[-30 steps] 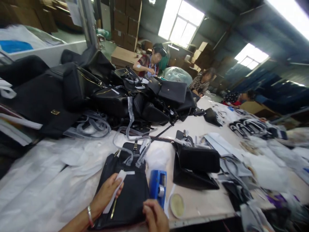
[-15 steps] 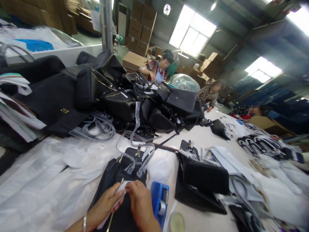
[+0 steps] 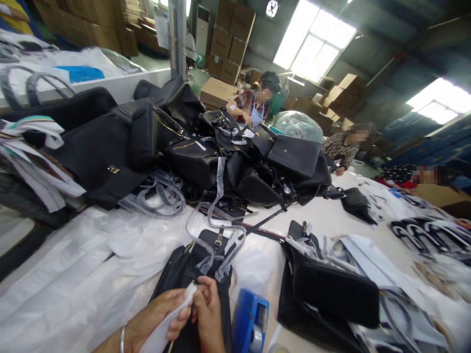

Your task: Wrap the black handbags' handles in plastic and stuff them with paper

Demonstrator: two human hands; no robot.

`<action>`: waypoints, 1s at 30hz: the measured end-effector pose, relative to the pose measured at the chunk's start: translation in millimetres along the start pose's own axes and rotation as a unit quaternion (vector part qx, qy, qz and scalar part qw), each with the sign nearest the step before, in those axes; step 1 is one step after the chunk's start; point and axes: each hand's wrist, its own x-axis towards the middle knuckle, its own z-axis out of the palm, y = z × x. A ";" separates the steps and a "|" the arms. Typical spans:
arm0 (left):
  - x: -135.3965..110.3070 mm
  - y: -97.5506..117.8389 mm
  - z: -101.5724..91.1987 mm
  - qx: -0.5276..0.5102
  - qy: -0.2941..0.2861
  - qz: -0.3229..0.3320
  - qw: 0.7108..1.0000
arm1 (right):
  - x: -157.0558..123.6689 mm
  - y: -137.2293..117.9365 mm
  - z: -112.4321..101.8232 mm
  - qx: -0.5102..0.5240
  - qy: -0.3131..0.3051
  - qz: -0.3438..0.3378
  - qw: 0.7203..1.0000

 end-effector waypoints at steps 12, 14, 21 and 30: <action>2.3 -10.0 11.5 0.226 0.053 0.078 0.970 | -9.0 -45.7 -22.2 -0.164 0.012 0.018 0.986; 3.7 -14.8 12.1 0.337 0.084 0.127 0.929 | -11.9 -53.2 -15.7 -0.227 -0.026 -0.013 0.974; -3.1 -15.6 10.5 0.374 0.099 0.105 0.916 | 0.0 -60.7 -8.1 -0.364 -0.055 -0.078 0.926; -39.9 -16.7 14.5 0.207 0.145 0.063 0.966 | -25.0 -22.1 10.7 -0.119 0.106 0.008 0.987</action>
